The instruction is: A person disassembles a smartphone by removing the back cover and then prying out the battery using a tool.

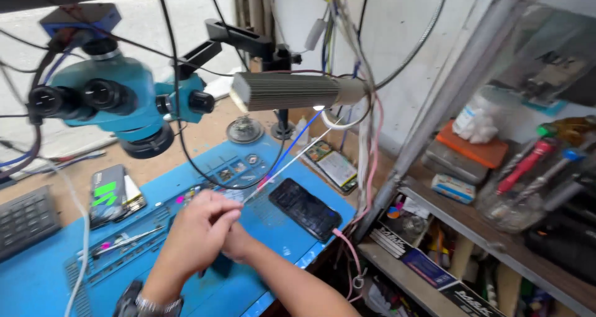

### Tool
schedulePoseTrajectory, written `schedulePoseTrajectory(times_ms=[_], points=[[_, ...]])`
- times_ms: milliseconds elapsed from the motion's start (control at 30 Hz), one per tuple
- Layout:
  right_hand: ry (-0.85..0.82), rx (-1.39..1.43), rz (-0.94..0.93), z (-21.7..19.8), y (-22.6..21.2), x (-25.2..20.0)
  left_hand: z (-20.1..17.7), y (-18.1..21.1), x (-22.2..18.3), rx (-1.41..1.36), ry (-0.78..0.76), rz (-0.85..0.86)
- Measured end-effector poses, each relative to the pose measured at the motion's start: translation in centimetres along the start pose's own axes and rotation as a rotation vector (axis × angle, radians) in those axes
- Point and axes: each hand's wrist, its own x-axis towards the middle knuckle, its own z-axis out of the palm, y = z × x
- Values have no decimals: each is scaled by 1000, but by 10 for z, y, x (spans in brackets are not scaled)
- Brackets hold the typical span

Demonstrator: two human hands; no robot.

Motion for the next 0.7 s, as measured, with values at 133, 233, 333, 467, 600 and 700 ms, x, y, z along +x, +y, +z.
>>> schedulePoseTrajectory(times_ms=[133,233,333,467,600,700], points=[[-71,-13,-110,43,-8,19,2,-27,30,-63,205,55],[113,70,-175,77,-67,4,-3,-19,37,-337,313,-62],[172,46,-249,60,-55,7,-8,1,39,-540,322,-195],[202,-8,-297,65,-65,4,1,-5,41,-530,336,-115],[234,8,-272,73,-76,1,2,-9,38,-473,311,0],[245,-7,-256,70,-76,-1,2,-12,35,-377,266,7]])
